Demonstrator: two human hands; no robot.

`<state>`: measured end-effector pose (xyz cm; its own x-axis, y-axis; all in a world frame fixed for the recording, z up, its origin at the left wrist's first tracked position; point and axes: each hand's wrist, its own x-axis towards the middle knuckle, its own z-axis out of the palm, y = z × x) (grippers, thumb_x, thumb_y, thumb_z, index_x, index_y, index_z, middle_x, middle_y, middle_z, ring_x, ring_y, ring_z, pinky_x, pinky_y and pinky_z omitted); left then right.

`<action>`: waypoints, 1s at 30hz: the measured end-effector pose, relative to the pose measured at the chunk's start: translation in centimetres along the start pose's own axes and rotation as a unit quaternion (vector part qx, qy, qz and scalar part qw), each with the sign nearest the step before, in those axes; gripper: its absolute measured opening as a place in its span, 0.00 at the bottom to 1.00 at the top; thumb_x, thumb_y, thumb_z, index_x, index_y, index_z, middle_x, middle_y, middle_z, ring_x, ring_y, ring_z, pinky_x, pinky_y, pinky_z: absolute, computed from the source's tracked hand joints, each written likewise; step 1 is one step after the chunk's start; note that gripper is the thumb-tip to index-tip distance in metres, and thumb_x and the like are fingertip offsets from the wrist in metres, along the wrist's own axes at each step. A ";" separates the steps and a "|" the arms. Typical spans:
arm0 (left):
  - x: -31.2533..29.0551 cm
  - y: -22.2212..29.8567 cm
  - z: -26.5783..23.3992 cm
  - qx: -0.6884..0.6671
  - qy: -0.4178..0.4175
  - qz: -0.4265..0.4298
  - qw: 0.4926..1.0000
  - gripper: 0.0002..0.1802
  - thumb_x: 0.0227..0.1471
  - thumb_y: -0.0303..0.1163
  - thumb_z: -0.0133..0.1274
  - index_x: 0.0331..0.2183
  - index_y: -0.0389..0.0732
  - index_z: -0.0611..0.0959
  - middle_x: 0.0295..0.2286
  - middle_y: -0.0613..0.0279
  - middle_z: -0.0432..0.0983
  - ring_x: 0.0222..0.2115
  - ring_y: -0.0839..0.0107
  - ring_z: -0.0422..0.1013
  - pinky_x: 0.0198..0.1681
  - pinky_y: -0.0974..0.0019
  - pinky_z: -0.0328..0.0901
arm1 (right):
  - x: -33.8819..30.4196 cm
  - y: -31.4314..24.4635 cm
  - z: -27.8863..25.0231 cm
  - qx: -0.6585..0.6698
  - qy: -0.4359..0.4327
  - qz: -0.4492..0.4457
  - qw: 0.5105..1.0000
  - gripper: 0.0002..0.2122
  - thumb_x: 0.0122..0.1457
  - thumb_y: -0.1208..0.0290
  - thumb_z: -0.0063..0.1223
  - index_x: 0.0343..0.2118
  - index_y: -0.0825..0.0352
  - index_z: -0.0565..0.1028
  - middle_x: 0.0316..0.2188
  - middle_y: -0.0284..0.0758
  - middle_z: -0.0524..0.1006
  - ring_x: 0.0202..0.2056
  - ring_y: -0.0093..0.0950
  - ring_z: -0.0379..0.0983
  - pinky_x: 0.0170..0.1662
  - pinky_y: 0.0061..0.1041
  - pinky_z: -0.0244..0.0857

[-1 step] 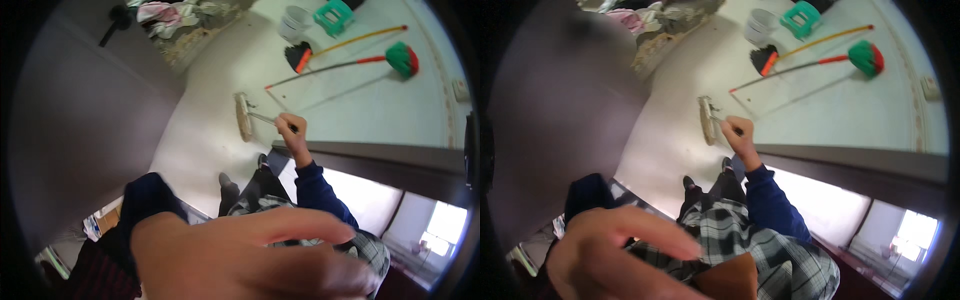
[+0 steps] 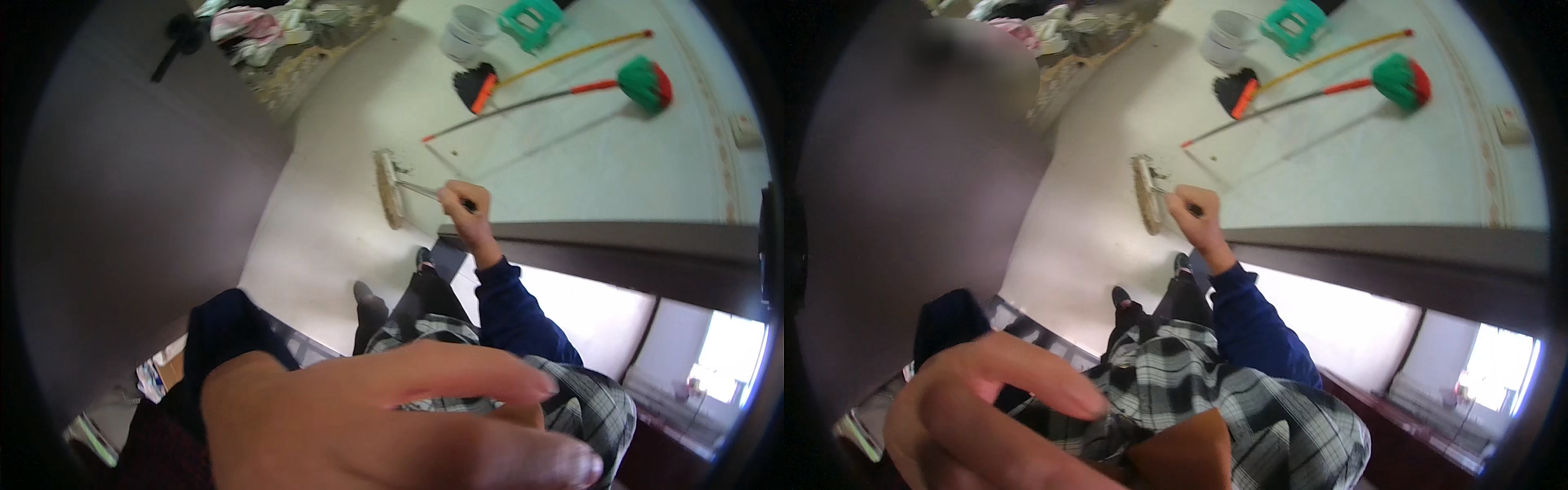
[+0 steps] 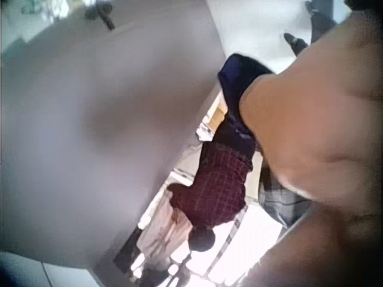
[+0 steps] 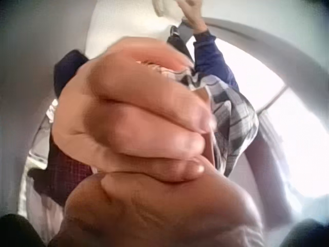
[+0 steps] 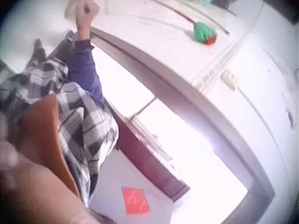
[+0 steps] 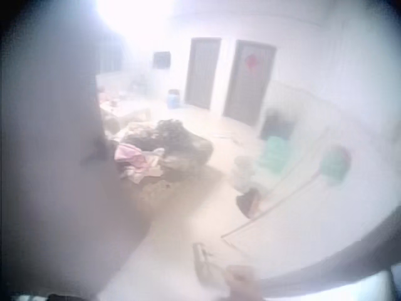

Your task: The person sweeps a tiled floor with a long-handled broom, moving an orange stool aside to reach under it. They gather debris into a pile and continue sweeping across the room.

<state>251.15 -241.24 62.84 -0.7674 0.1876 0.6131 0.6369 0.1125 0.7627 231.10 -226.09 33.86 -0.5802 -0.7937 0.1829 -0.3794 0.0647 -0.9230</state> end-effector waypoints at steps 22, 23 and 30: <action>-5.5 -28.4 -4.8 -0.137 0.002 -0.351 0.926 0.15 0.41 0.34 0.69 0.23 0.40 0.78 0.22 0.66 0.72 0.27 0.68 0.67 0.40 0.63 0.62 | 8.0 15.3 11.1 -0.046 0.031 -0.005 0.998 0.13 0.46 0.67 0.61 0.15 0.61 0.66 0.16 0.38 0.70 0.22 0.43 0.69 0.25 0.39 0.61; -4.3 -28.6 -6.4 -0.132 -0.018 -0.310 0.942 0.18 0.40 0.37 0.71 0.22 0.40 0.77 0.22 0.66 0.71 0.27 0.68 0.67 0.39 0.62 0.62 | 9.6 14.8 11.1 -0.054 0.054 -0.023 0.997 0.12 0.45 0.68 0.60 0.14 0.61 0.66 0.16 0.38 0.70 0.22 0.43 0.69 0.25 0.39 0.61; 0.6 -28.4 -7.7 -0.179 -0.006 -0.180 0.967 0.22 0.35 0.25 0.74 0.16 0.42 0.71 0.16 0.64 0.67 0.20 0.64 0.65 0.31 0.63 0.63 | 10.2 8.3 5.1 -0.137 0.180 -0.003 0.974 0.09 0.42 0.66 0.60 0.14 0.56 0.69 0.14 0.31 0.70 0.20 0.39 0.69 0.25 0.37 0.61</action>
<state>232.01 -251.86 43.14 -0.9325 0.2113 0.2928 0.2593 -0.1724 0.9503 225.74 -236.78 26.36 -0.7737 -0.5343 0.3405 -0.5334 0.2595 -0.8051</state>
